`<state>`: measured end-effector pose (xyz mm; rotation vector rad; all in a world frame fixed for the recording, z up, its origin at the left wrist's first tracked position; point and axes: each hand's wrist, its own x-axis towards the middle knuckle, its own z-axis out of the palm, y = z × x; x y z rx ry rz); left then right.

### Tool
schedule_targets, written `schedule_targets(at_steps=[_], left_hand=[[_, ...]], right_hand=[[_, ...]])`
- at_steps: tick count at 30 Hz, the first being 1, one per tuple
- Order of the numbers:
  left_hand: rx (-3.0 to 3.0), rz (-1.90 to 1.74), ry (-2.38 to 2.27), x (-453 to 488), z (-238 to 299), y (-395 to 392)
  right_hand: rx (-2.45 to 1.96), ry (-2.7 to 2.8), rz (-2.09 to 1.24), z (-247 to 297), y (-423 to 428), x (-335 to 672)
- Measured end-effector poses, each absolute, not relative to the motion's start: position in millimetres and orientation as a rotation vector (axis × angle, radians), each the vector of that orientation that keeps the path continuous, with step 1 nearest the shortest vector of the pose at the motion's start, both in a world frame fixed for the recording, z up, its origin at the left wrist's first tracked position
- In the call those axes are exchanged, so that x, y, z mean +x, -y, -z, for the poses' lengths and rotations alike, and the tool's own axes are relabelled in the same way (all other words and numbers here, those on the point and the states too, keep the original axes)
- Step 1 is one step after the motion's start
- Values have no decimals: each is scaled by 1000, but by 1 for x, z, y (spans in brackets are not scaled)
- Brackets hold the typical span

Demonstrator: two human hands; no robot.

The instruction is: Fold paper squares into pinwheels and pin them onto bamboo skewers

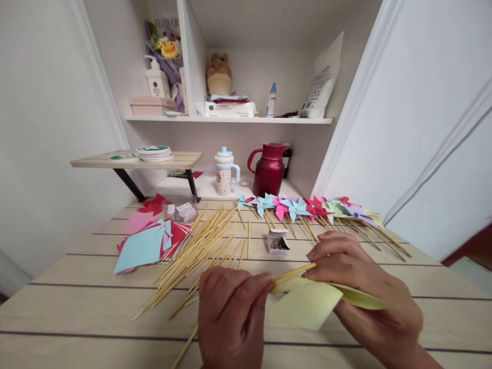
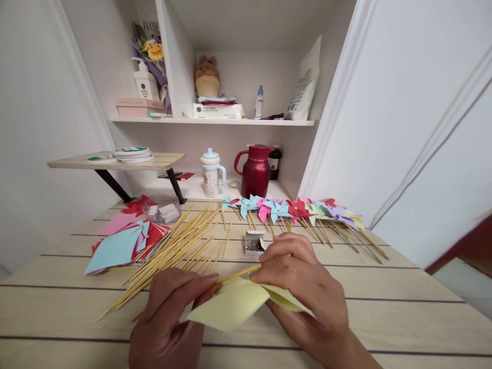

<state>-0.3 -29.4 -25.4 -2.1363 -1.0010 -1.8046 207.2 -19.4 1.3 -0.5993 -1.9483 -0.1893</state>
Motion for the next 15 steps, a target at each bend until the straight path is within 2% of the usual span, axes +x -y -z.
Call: schedule_targets(at_steps=[15], left_hand=[[-2122, 1783, 955, -3, 22, 30]], right_hand=[[-594, 1971, 175, -2, 22, 208]])
